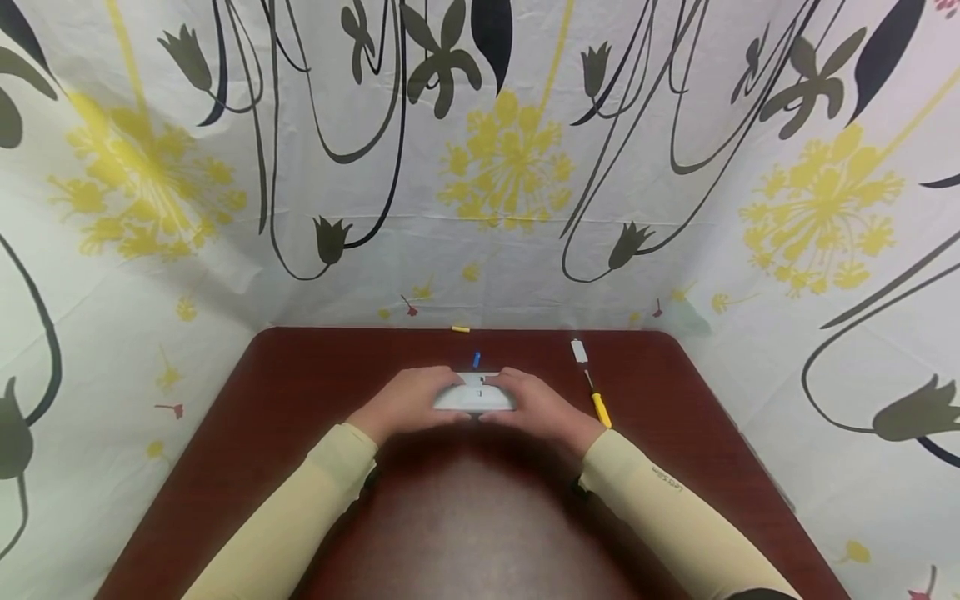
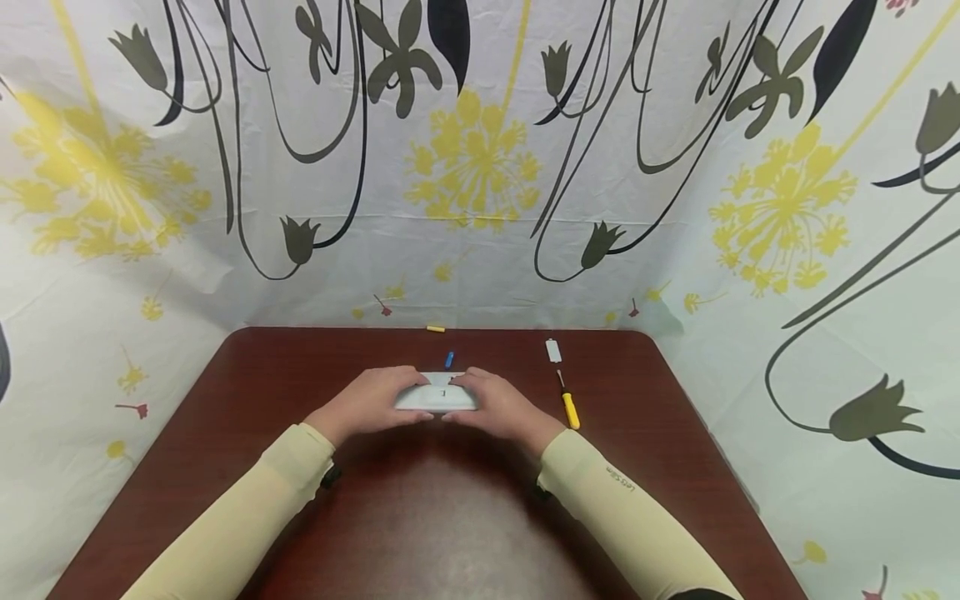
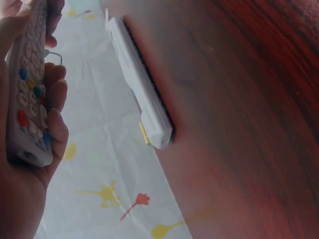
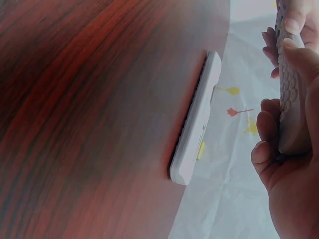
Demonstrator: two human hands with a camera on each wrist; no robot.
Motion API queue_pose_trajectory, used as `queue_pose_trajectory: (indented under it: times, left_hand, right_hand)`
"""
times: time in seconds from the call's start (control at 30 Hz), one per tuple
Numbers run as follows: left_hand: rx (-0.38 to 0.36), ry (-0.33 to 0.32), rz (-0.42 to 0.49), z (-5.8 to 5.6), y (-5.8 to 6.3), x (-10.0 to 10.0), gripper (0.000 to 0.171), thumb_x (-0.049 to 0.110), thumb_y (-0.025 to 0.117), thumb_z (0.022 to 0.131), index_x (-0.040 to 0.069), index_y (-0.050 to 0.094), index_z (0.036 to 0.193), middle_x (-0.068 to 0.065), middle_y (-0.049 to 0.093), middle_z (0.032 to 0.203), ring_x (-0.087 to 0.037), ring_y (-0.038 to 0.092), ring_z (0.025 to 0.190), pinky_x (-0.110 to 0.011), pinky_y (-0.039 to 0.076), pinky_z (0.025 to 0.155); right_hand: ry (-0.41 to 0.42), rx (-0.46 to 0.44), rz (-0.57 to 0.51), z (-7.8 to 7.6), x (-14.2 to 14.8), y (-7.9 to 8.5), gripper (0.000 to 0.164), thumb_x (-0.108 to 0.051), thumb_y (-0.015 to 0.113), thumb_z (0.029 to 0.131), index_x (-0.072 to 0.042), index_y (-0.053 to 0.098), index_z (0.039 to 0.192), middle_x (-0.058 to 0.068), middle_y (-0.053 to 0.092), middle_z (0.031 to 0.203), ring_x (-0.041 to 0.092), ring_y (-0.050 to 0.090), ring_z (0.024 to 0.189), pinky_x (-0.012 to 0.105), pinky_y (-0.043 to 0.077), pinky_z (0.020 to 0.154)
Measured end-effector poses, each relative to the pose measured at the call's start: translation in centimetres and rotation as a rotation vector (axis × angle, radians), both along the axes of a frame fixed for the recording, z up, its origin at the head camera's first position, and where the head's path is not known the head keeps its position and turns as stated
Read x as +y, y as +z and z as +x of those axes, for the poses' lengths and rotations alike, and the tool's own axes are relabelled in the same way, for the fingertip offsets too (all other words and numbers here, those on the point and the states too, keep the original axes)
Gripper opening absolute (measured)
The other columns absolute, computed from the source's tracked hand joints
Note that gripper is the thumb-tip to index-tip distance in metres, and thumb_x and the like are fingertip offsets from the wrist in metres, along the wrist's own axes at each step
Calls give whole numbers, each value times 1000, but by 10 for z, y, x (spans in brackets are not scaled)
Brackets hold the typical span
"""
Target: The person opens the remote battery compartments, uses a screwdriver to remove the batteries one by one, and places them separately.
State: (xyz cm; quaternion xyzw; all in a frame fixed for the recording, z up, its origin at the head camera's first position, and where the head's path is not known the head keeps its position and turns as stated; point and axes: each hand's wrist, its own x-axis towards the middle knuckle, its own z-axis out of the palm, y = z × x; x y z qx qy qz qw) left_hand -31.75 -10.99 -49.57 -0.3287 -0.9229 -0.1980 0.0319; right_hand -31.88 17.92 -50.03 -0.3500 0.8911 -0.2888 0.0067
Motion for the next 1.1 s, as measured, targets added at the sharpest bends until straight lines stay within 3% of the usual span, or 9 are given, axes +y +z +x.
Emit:
queue_pose_trajectory:
  times: [0.47,0.57,0.8,1.1]
  left_hand:
    - [-22,25,22,2,3,1,57,67,82,92,28,73,133,14,71,120,-8,61,100,-33,55,90]
    - [-28,25,44,2,2,1,56,66,82,93,26,74,132,13,72,121,-8,61,101,-33,54,91]
    - [-64,41,94,1,1,-2,61,67,83,92,24,74,135,11,73,123,-11,62,101,-34,55,90]
    - [-86,48,121,1,3,-4,63,67,83,90,25,74,136,10,73,124,-11,62,102,-35,56,88]
  right_hand:
    - [-1,3,-7,1,-1,4,56,-59,85,94,-28,73,139,-16,62,115,8,62,100,32,58,84]
    - [29,48,-2,0,-1,3,56,-57,84,96,-30,69,143,-17,62,121,6,60,105,31,57,90]
    - [125,174,43,-1,-2,8,43,-31,83,100,-33,65,139,-13,62,133,7,57,116,31,57,98]
    - [178,242,90,1,-4,14,42,-28,79,103,-29,67,143,-6,62,134,10,58,117,30,57,98]
